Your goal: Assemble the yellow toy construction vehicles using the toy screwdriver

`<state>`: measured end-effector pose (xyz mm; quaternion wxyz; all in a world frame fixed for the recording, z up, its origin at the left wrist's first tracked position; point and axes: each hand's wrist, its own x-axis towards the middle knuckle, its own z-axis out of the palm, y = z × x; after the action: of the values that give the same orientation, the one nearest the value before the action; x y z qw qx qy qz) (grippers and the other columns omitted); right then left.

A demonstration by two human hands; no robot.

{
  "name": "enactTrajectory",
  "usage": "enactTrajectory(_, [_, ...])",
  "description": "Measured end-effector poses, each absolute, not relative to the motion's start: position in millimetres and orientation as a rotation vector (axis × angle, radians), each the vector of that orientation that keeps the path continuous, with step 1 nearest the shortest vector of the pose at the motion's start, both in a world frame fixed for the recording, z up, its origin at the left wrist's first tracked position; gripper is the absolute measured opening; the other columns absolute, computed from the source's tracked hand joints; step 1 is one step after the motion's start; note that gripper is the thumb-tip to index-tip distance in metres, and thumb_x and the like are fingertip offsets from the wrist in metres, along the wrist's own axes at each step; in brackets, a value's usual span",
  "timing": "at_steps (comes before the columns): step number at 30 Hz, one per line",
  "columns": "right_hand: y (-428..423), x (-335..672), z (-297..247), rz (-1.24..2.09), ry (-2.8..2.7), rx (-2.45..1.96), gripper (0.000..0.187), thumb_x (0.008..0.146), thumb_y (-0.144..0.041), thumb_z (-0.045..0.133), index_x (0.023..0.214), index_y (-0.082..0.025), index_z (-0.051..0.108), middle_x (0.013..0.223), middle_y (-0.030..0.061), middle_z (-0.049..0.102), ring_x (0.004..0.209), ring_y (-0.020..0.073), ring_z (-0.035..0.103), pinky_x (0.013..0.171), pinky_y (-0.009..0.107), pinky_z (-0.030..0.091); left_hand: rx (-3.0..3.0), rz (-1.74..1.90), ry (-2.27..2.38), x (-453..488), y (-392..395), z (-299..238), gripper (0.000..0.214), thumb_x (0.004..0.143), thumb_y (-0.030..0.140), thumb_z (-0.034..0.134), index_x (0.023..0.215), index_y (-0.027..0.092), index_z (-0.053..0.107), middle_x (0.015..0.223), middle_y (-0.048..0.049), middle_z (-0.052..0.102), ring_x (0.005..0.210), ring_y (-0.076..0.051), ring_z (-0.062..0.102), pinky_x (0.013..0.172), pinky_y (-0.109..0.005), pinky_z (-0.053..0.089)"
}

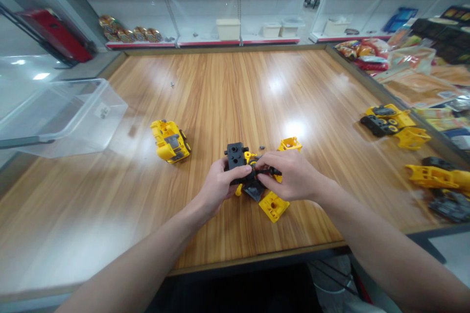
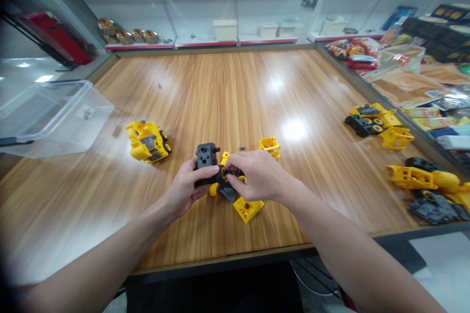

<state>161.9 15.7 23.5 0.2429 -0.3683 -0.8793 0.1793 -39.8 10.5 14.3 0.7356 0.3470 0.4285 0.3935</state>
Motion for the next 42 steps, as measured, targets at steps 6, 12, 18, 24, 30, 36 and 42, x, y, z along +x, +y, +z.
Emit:
enactTrajectory(6, [16.5,160.0,24.4,0.457,-2.434,-0.962,0.015,0.091,-0.024,0.052,0.084,-0.017,0.063,0.077,0.0039,0.066,0.072,0.0165,0.061,0.065,0.029,0.042,0.743,0.884,0.922,-39.1,10.2,14.6,0.025,0.071,0.024,0.078,0.087,0.014,0.062,0.051,0.0078,0.051,0.034,-0.001,0.034,0.04,-0.017,0.03])
enactTrajectory(12, [16.1,162.0,24.0,0.5,-2.398,-0.992,0.012,0.084,-0.021,0.058,0.095,-0.015,0.062,0.084,0.0045,0.067,0.079,0.0175,0.063,0.069,0.029,0.043,0.742,0.89,0.929,-38.6,9.9,16.0,0.025,0.071,0.022,0.078,0.088,0.013,0.062,0.053,0.0073,0.053,0.036,-0.003,0.04,0.046,-0.018,0.038])
enactTrajectory(18, [16.8,160.4,23.8,0.464,-2.422,-0.969,0.012,0.089,-0.022,0.053,0.085,-0.015,0.062,0.077,0.0031,0.065,0.073,0.016,0.062,0.066,0.028,0.042,0.754,0.882,0.934,-39.3,9.5,14.8,0.022,0.073,0.022,0.076,0.086,0.014,0.06,0.052,0.0084,0.052,0.034,0.0,0.033,0.045,-0.016,0.037])
enactTrajectory(24, [15.2,161.5,24.3,0.489,-2.404,-0.985,0.013,0.085,-0.021,0.057,0.095,-0.015,0.062,0.084,0.0044,0.067,0.079,0.0173,0.063,0.069,0.029,0.043,0.777,0.872,0.953,-38.6,9.8,14.3,0.023,0.073,0.024,0.076,0.085,0.014,0.06,0.052,0.0081,0.05,0.034,0.0,0.031,0.041,-0.016,0.03])
enactTrajectory(30, [16.9,160.3,23.1,0.454,-2.444,-0.975,0.014,0.091,-0.022,0.051,0.084,-0.016,0.061,0.077,0.003,0.064,0.073,0.0157,0.06,0.066,0.029,0.04,0.798,0.835,0.956,-40.3,11.2,12.1,0.026,0.073,0.028,0.076,0.088,0.014,0.058,0.054,0.0078,0.049,0.035,0.0,0.03,0.036,-0.017,0.019])
enactTrajectory(36, [14.7,157.5,22.0,0.504,-2.407,-1.027,0.01,0.086,-0.02,0.058,0.095,-0.016,0.06,0.085,0.0035,0.065,0.076,0.0157,0.061,0.068,0.028,0.042,0.752,0.87,0.953,-39.5,12.7,14.6,0.024,0.07,0.024,0.077,0.086,0.014,0.063,0.052,0.0073,0.051,0.037,-0.002,0.033,0.041,-0.018,0.028])
enactTrajectory(42, [13.6,157.1,18.1,0.464,-2.418,-1.047,0.006,0.091,-0.018,0.053,0.091,-0.018,0.059,0.081,0.0025,0.064,0.073,0.0153,0.06,0.066,0.028,0.041,0.706,0.936,0.908,-37.4,15.1,14.6,0.02,0.066,0.018,0.078,0.082,0.011,0.068,0.065,-0.0008,0.064,0.056,-0.01,0.056,0.054,-0.021,0.042])
